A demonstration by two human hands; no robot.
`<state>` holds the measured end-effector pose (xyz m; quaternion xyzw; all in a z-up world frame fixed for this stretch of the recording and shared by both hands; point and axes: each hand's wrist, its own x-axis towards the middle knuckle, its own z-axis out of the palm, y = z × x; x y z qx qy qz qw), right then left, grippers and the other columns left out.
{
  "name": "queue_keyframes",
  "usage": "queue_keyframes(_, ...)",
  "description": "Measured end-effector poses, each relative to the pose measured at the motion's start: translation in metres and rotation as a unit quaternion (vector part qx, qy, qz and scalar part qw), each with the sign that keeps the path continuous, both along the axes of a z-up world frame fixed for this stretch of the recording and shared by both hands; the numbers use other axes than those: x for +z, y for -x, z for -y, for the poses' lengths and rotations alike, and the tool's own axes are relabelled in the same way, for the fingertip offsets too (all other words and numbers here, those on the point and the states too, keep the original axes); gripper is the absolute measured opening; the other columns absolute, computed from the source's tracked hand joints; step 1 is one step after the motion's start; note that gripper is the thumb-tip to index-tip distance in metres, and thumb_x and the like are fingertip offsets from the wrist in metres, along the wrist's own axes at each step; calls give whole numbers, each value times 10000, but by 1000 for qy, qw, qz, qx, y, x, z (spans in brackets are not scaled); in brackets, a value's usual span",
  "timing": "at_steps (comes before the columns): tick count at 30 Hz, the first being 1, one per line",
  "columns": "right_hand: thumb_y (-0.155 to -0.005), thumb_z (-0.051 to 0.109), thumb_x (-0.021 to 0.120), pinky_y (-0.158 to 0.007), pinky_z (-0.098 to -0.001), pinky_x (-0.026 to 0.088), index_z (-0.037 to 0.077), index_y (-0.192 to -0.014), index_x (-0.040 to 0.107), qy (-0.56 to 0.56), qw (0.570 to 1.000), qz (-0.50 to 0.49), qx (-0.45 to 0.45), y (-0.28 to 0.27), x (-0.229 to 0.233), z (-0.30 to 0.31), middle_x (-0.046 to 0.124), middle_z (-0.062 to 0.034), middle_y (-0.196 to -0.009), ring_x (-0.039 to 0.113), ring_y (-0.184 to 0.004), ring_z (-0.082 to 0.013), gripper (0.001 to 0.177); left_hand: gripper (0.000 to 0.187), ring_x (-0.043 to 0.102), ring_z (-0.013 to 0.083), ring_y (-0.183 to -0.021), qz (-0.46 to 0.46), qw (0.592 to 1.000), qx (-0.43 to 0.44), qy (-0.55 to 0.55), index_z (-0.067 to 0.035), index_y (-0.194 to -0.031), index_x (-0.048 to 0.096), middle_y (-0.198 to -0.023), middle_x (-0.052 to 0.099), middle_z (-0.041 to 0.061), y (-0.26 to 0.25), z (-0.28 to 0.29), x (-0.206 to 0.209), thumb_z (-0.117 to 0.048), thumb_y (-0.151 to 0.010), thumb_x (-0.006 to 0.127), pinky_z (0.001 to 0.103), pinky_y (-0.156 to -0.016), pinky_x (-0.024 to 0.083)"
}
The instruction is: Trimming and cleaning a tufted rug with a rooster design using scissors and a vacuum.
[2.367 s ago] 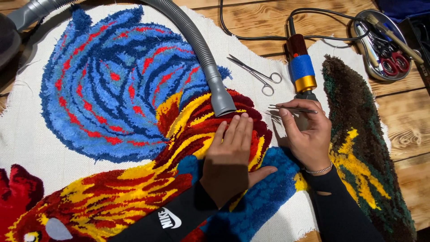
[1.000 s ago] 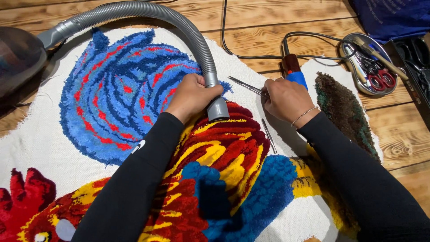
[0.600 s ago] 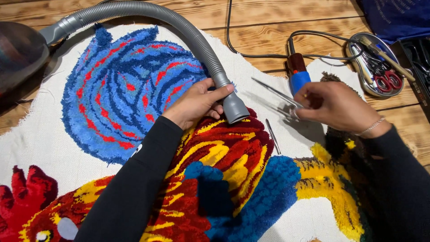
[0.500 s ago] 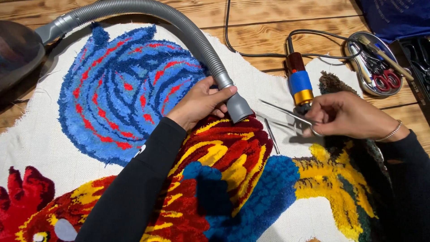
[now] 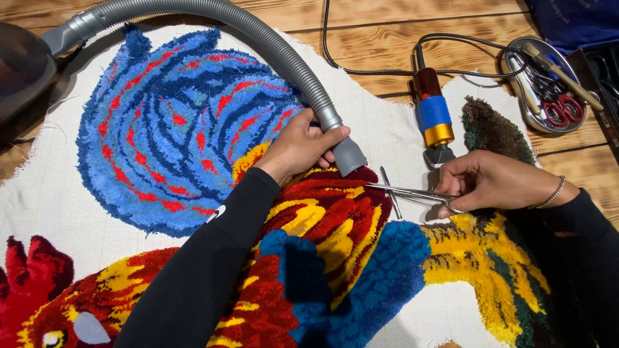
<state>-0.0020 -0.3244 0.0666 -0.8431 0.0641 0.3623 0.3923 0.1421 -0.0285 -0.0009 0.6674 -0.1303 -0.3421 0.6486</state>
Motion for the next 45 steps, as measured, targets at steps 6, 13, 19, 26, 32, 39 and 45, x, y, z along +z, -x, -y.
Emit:
queue_keyframes(6, -737, 159, 908, -627, -289, 520, 26, -863, 758, 25, 999, 6, 23, -6, 2, -5, 661, 2, -652, 584, -642, -85, 237, 411, 622, 68, -589, 0, 1000, -13, -11, 7, -1150, 554, -740, 669, 42, -2, -2, 1, -296, -927, 721, 223, -525, 565)
queue_keyframes(13, -742, 175, 902, -624, -291, 528, 26, -866, 755, 22, 999, 5, 26, -9, -1, -7, 656, 4, -647, 583, -635, -84, 243, 427, 596, 51, -577, -7, 1000, -26, 6, -6, -1195, 573, -727, 668, 27, -3, -8, 6, -310, -929, 711, 208, -527, 546)
queue_keyframes(19, -755, 167, 869, -673, -288, 576, 37, -911, 788, 5, 1000, -13, 13, -9, -3, -8, 776, -30, -691, 675, -662, -89, 219, 425, 582, 45, -590, -5, 999, -38, 24, -16, -1201, 586, -756, 680, 20, -3, -10, 5, -310, -925, 720, 203, -514, 515)
queue_keyframes(26, -771, 154, 834, -732, -290, 629, 21, -910, 769, -14, 1000, -2, -1, -8, -12, -1, 822, -40, -740, 762, -725, -91, 203, 436, 585, 42, -592, 12, 998, -52, 46, -43, -1234, 577, -789, 715, 37, -1, -10, 4, -313, -924, 722, 194, -506, 501)
queue_keyframes(32, -758, 153, 864, -680, -292, 587, 26, -892, 761, -6, 1000, 5, 13, -5, -10, 0, 785, -42, -695, 710, -676, -92, 211, 436, 571, 40, -577, 9, 997, -50, 59, -47, -1242, 566, -793, 716, 40, 1, -8, 3, -311, -931, 720, 195, -491, 483)
queue_keyframes(39, -729, 153, 891, -660, -296, 575, 30, -859, 767, -13, 1000, 10, 9, -6, -11, -5, 733, -23, -639, 660, -624, -94, 218, 438, 553, 44, -548, 8, 997, -38, 62, -43, -1244, 552, -760, 690, 25, 3, -8, 3, -290, -927, 725, 199, -460, 463)
queue_keyframes(45, -762, 141, 849, -697, -290, 605, 17, -827, 753, -37, 999, 30, 6, -5, -22, 2, 728, -19, -661, 694, -672, -78, 170, 408, 545, 39, -532, 18, 997, -27, 66, -51, -1199, 563, -729, 651, -4, 3, -9, 1, -304, -924, 727, 198, -451, 458)
